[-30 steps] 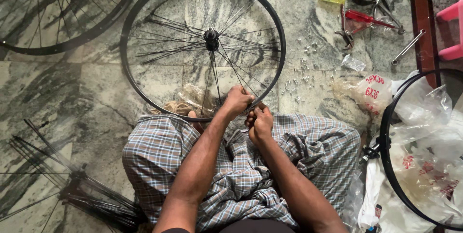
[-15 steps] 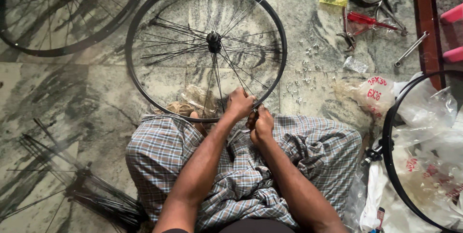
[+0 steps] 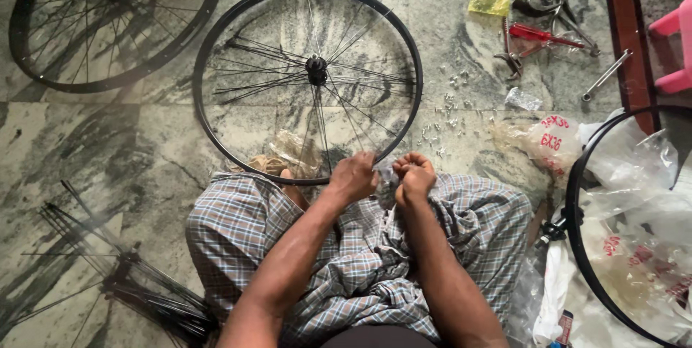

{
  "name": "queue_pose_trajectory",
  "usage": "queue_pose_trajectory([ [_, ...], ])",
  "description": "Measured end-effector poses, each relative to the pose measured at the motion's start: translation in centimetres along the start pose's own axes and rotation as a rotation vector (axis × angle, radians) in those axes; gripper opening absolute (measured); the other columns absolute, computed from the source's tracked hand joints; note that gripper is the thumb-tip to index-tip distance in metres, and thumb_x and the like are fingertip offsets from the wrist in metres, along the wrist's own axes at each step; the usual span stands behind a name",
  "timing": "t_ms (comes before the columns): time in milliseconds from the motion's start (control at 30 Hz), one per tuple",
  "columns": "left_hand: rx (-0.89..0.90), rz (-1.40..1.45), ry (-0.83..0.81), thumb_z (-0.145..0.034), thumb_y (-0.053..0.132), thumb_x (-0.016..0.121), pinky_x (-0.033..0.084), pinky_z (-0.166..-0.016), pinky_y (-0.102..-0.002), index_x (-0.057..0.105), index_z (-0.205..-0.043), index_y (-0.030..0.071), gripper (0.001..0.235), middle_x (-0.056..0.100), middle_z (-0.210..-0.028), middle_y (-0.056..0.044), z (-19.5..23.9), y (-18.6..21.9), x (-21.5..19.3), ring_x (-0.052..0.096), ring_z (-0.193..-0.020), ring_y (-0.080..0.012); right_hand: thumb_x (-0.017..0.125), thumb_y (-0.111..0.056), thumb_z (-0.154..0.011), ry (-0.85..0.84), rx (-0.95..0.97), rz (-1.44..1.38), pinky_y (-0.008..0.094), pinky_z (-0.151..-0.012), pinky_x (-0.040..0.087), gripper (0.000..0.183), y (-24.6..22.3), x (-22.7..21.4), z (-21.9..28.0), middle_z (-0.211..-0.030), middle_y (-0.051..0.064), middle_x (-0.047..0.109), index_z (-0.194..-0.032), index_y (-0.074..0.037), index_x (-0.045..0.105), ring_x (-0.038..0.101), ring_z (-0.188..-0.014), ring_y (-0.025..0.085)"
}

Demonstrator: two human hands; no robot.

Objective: The person sits on the floor and assembles a bicycle wheel by inserting spokes into the hub and rim, then securing them with nipples. They handle the rim, hub, spokes, and nipples, working methodically around the wheel.

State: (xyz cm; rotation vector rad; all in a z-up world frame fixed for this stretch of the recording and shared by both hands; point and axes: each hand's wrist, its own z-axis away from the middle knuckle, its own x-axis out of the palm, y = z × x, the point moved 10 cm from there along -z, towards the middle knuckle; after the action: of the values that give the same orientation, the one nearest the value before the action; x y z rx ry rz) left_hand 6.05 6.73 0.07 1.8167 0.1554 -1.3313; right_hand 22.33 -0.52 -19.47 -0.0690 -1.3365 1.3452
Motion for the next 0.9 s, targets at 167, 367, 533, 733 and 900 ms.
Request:
queue_pose_trajectory([
  [167,-0.034,-0.036,-0.134,-0.099,0.015,0.049,0.053,-0.079,-0.055,0.064,-0.093,0.001,0.021,0.068,-0.09,-0.025,2.3,-2.0,1.3,0.068,-0.085,-0.044,0.058,0.0,-0.098,0.102,0.118,0.01,0.035,-0.063,0.06,0.018,-1.5,-0.5,0.2,-0.093,0.012,0.067,-0.116,-0.004,0.059,0.068,-0.074,0.022],
  [367,0.075,-0.346,-0.178,-0.101,0.014,0.045,0.056,-0.063,-0.053,0.063,-0.099,-0.002,0.025,0.067,-0.09,-0.024,4.3,-2.0,0.3,0.069,-0.075,-0.0405,0.06,-0.004,-0.096,0.051,0.184,-0.059,0.035,-0.06,0.06,0.016,-1.9,3.1,2.2,-0.086,0.012,0.069,-0.112,-0.004,0.061,0.068,-0.069,0.023],
  [533,0.082,-0.412,-0.299,-0.096,0.009,0.046,0.057,-0.06,-0.049,0.061,-0.103,-0.003,0.021,0.064,-0.094,-0.024,5.0,-2.4,0.1,0.07,-0.073,-0.0375,0.065,-0.002,-0.097,0.038,0.164,0.031,0.034,-0.059,0.058,0.016,-1.6,2.9,2.2,-0.088,0.011,0.07,-0.113,-0.004,0.064,0.066,-0.07,0.021],
  [733,0.102,-0.325,-0.146,-0.092,0.006,0.049,0.057,-0.065,-0.049,0.06,-0.1,-0.002,0.015,0.064,-0.092,-0.023,5.0,-2.1,-0.6,0.069,-0.077,-0.0377,0.059,0.012,-0.086,0.03,0.122,-0.032,0.04,-0.072,0.066,0.028,-1.6,1.1,1.0,-0.094,0.013,0.069,-0.111,0.0,0.062,0.073,-0.08,0.027],
  [900,-0.048,-0.308,-0.272,-0.103,0.002,0.04,0.058,-0.062,-0.046,0.057,-0.106,-0.005,0.019,0.062,-0.095,-0.025,5.0,-3.7,1.1,0.069,-0.076,-0.0355,0.06,0.007,-0.093,0.009,0.175,0.011,0.04,-0.071,0.064,0.024,-1.4,1.5,1.7,-0.098,0.014,0.07,-0.117,0.001,0.061,0.072,-0.082,0.027],
])
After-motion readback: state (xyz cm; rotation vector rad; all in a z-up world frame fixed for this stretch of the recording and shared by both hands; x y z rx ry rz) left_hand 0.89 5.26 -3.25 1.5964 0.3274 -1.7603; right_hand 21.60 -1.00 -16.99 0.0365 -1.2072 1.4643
